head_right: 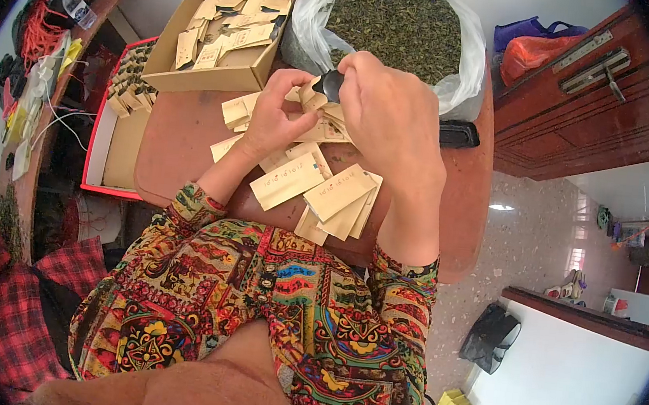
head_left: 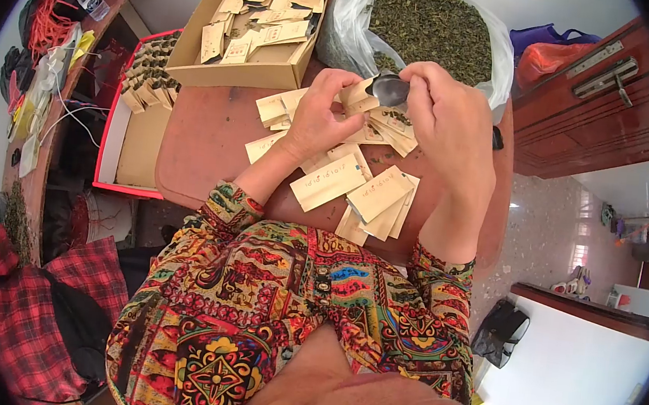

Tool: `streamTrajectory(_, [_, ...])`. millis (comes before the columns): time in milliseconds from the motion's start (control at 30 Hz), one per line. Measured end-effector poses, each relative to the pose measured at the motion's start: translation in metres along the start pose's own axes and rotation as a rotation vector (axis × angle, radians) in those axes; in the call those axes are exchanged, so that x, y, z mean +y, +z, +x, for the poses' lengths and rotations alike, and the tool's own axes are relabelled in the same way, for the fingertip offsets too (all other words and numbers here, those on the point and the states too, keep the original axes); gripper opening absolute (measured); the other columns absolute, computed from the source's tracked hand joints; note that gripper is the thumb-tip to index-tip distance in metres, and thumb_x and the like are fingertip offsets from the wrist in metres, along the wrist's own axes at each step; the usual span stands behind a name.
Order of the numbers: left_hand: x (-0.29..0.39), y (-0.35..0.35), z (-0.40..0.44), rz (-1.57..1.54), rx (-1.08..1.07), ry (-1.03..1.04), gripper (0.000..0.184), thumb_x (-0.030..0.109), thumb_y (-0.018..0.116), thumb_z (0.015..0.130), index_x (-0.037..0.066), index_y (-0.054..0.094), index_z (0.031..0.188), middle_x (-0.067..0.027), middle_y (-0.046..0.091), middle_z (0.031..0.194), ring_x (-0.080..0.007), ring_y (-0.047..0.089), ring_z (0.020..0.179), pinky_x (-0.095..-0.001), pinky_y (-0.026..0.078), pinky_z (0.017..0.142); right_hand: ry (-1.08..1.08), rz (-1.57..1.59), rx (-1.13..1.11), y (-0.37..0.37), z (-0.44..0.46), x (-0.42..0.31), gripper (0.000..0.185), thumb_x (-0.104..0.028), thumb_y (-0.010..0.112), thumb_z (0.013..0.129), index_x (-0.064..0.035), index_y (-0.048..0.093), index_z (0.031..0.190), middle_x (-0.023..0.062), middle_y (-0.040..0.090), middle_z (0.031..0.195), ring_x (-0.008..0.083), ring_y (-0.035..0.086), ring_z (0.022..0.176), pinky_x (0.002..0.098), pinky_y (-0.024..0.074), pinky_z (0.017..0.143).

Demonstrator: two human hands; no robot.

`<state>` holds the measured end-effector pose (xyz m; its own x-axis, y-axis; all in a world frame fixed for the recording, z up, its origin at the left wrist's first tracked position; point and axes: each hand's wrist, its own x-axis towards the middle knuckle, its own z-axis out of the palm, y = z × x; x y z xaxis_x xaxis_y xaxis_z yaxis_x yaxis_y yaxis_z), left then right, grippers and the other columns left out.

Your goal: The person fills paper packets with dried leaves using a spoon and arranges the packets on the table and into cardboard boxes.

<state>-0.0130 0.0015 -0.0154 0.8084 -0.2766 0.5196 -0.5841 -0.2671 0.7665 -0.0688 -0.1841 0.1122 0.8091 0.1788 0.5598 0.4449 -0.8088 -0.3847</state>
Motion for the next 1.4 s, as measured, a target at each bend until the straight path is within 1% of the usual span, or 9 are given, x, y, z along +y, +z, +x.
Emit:
streamTrajectory(133, [0.000, -0.001, 0.001, 0.005, -0.004, -0.012, 0.049, 0.004, 0.077, 0.076, 0.004, 0.056, 0.121, -0.0082, 0.051, 0.119, -0.0191, 0.056, 0.112, -0.0297, 0.062, 0.080, -0.011, 0.047, 0.094, -0.004, -0.002, -0.001, 0.014, -0.015, 0.056, 0.094, -0.0056, 0.067, 0.094, 0.0157, 0.069, 0.075, 0.0361, 0.068, 0.071, 0.0457, 0.0519, 0.063])
streamTrajectory(400, [0.003, -0.005, 0.006, 0.123, 0.023, 0.055, 0.048, 0.011, 0.077, 0.074, 0.007, 0.058, 0.118, -0.0092, 0.055, 0.116, -0.0217, 0.060, 0.105, -0.0306, 0.060, 0.076, 0.219, 0.217, 0.290, -0.011, 0.011, 0.021, 0.021, -0.014, 0.053, 0.098, -0.0041, 0.070, 0.103, 0.0095, 0.069, 0.069, 0.0209, 0.066, 0.061, 0.0338, 0.0511, 0.060])
streamTrajectory(433, [0.004, -0.005, 0.007, 0.101, 0.022, 0.046, 0.048, 0.009, 0.077, 0.074, 0.005, 0.058, 0.118, -0.0091, 0.056, 0.115, -0.0217, 0.060, 0.106, -0.0318, 0.057, 0.082, 0.230, 0.235, 0.341, -0.005, 0.017, 0.035, 0.022, -0.015, 0.052, 0.098, -0.0038, 0.071, 0.103, 0.0084, 0.069, 0.069, 0.0193, 0.066, 0.060, 0.0326, 0.0511, 0.061])
streamTrajectory(500, [0.007, -0.006, 0.010, 0.062, 0.017, 0.032, 0.048, 0.005, 0.078, 0.074, 0.003, 0.059, 0.118, -0.0089, 0.057, 0.113, -0.0217, 0.059, 0.107, -0.0342, 0.050, 0.095, 0.264, 0.190, 0.317, 0.011, 0.030, 0.071, 0.028, -0.019, 0.048, 0.101, -0.0038, 0.069, 0.108, 0.0086, 0.072, 0.075, 0.0245, 0.069, 0.069, 0.0360, 0.0526, 0.070])
streamTrajectory(767, [0.003, -0.012, 0.031, 0.085, 0.038, 0.029, 0.053, 0.009, 0.080, 0.074, 0.003, 0.058, 0.121, -0.0088, 0.059, 0.112, -0.0211, 0.060, 0.104, -0.0337, 0.051, 0.091, 0.317, 0.140, 0.026, 0.078, 0.059, 0.127, 0.034, -0.021, 0.040, 0.101, -0.0020, 0.067, 0.107, 0.0147, 0.072, 0.080, 0.0349, 0.070, 0.084, 0.0448, 0.0522, 0.084])
streamTrajectory(933, [0.007, -0.010, 0.042, 0.136, 0.021, 0.009, 0.052, 0.013, 0.080, 0.074, 0.004, 0.059, 0.121, -0.0081, 0.059, 0.111, -0.0201, 0.060, 0.101, -0.0339, 0.051, 0.089, 0.474, 0.412, -0.070, 0.066, 0.045, 0.118, 0.032, -0.018, 0.042, 0.095, 0.0011, 0.067, 0.100, 0.0100, 0.072, 0.072, 0.0155, 0.067, 0.062, 0.0308, 0.0534, 0.064])
streamTrajectory(1033, [0.003, -0.004, 0.047, 0.145, 0.013, -0.001, 0.052, 0.014, 0.080, 0.074, 0.004, 0.059, 0.121, -0.0083, 0.059, 0.112, -0.0205, 0.061, 0.100, -0.0344, 0.051, 0.089, 0.527, 0.485, -0.066, 0.067, 0.040, 0.124, 0.032, -0.017, 0.042, 0.095, 0.0017, 0.067, 0.100, 0.0109, 0.072, 0.072, 0.0163, 0.066, 0.061, 0.0315, 0.0535, 0.065])
streamTrajectory(1300, [0.012, 0.000, 0.053, 0.224, -0.026, -0.051, 0.051, 0.016, 0.079, 0.076, 0.004, 0.059, 0.121, -0.0093, 0.059, 0.112, -0.0224, 0.061, 0.101, -0.0358, 0.050, 0.091, 0.647, 0.712, 0.073, 0.054, 0.035, 0.135, 0.031, -0.021, 0.045, 0.094, 0.0002, 0.066, 0.100, 0.0095, 0.072, 0.074, 0.0099, 0.060, 0.058, 0.0246, 0.0466, 0.052])
streamTrajectory(1400, [0.013, 0.003, 0.054, 0.207, -0.039, -0.084, 0.050, 0.016, 0.079, 0.076, 0.005, 0.059, 0.121, -0.0095, 0.059, 0.112, -0.0228, 0.061, 0.104, -0.0358, 0.049, 0.093, 0.642, 0.769, 0.123, 0.042, 0.034, 0.133, 0.028, -0.021, 0.047, 0.096, -0.0017, 0.066, 0.101, 0.0059, 0.068, 0.072, 0.0072, 0.054, 0.056, 0.0210, 0.0398, 0.048])
